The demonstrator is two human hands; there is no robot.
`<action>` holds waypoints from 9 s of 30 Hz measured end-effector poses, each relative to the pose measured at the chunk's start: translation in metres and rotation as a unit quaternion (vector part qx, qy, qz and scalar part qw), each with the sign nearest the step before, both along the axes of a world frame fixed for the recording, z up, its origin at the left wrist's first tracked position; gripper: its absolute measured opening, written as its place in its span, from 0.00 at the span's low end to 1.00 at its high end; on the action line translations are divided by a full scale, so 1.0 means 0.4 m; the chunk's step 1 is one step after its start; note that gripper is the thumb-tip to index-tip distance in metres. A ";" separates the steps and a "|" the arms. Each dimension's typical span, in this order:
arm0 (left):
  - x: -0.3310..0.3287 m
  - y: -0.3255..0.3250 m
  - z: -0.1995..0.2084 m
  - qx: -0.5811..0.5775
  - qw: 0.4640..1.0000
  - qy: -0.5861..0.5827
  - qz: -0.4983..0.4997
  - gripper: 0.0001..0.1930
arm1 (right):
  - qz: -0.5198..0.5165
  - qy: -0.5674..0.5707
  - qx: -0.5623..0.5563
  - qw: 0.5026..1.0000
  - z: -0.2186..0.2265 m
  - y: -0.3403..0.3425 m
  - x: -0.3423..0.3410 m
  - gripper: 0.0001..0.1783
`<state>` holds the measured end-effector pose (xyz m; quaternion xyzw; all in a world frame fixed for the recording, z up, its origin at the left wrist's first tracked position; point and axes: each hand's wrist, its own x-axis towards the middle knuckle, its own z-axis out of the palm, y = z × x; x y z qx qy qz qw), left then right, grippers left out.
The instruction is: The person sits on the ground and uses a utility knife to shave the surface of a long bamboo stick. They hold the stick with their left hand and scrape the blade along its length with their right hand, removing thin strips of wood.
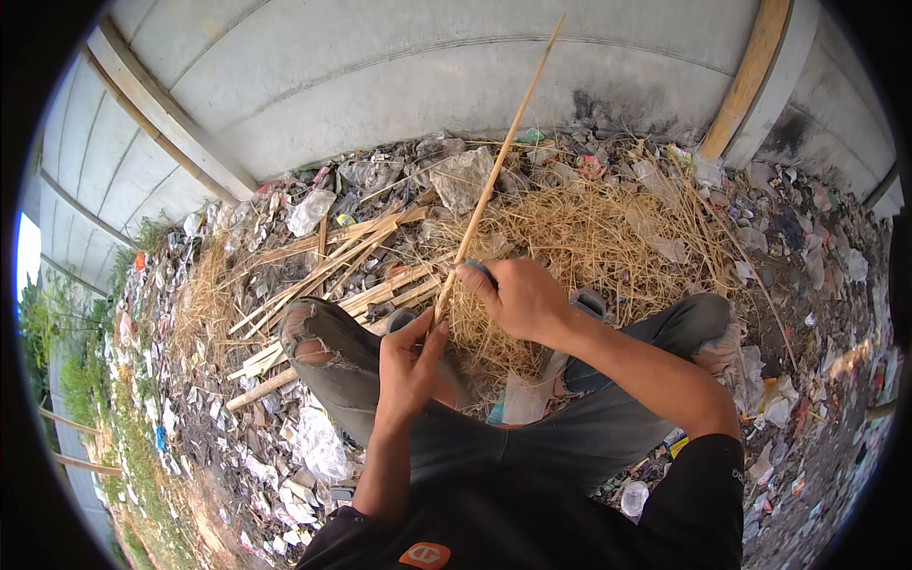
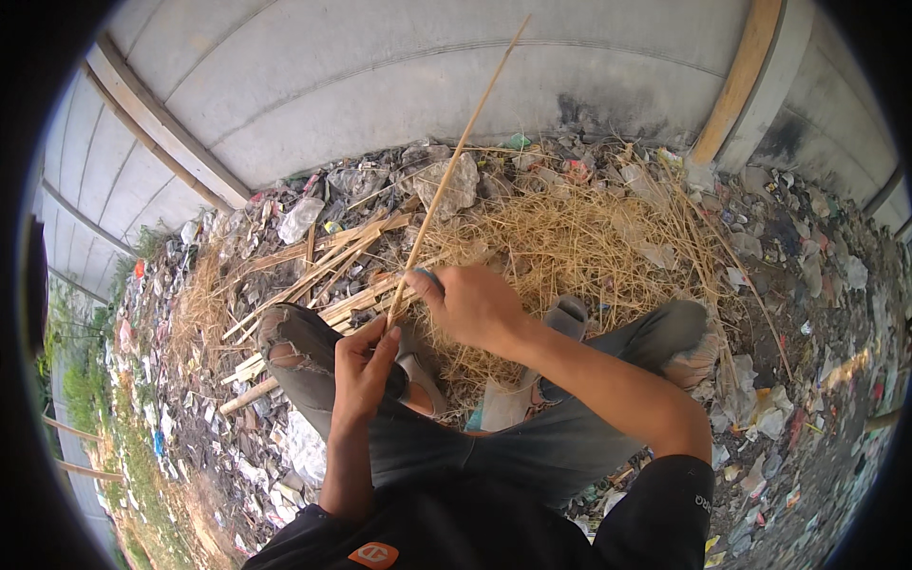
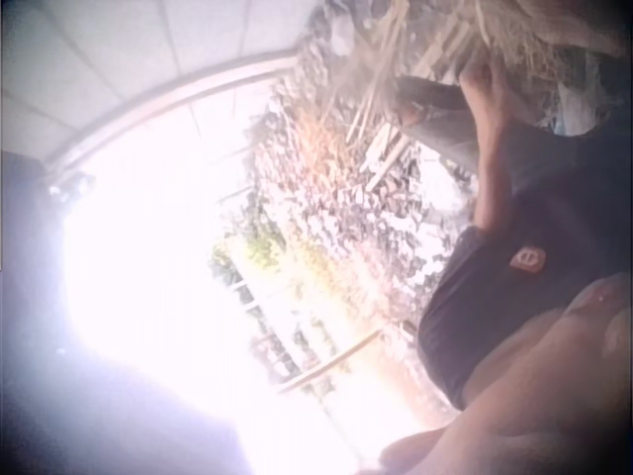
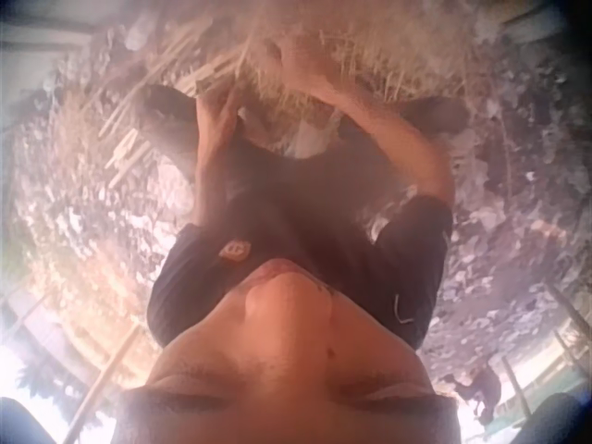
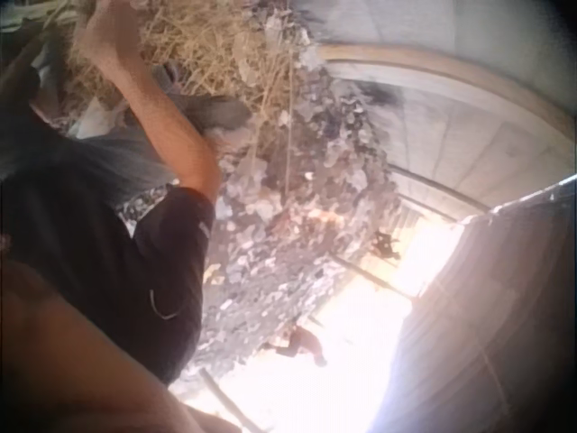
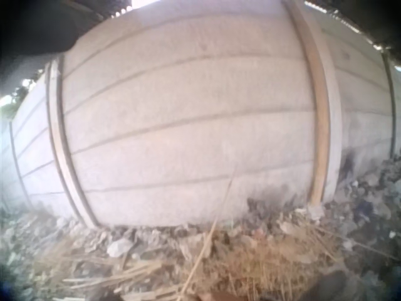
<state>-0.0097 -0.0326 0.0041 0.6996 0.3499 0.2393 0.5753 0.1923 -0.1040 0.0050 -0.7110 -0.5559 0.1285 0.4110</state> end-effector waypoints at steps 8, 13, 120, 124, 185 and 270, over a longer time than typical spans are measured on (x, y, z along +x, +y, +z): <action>-0.026 -0.007 -0.003 0.011 1.000 -0.010 0.004 0.21 | 0.172 0.322 -0.170 0.916 0.014 -0.011 0.040 0.36; -0.012 -0.015 -0.020 0.153 0.986 0.041 0.058 0.20 | 0.092 0.255 -0.035 0.962 0.024 -0.013 0.039 0.29; -0.027 -0.044 0.010 0.199 0.977 0.051 0.063 0.14 | -0.147 -0.103 -0.132 0.975 0.110 -0.043 0.135 0.35; -0.018 -0.041 -0.019 0.216 0.972 0.046 0.086 0.12 | -0.090 -0.116 -0.131 0.980 0.061 -0.041 0.074 0.37; 0.031 -0.040 -0.025 0.205 0.966 -0.004 0.159 0.12 | 0.072 0.143 -0.033 0.987 -0.027 -0.024 -0.012 0.34; 0.005 0.010 -0.034 0.150 0.979 0.054 0.130 0.18 | -0.057 -0.051 0.016 0.997 0.036 0.016 0.064 0.21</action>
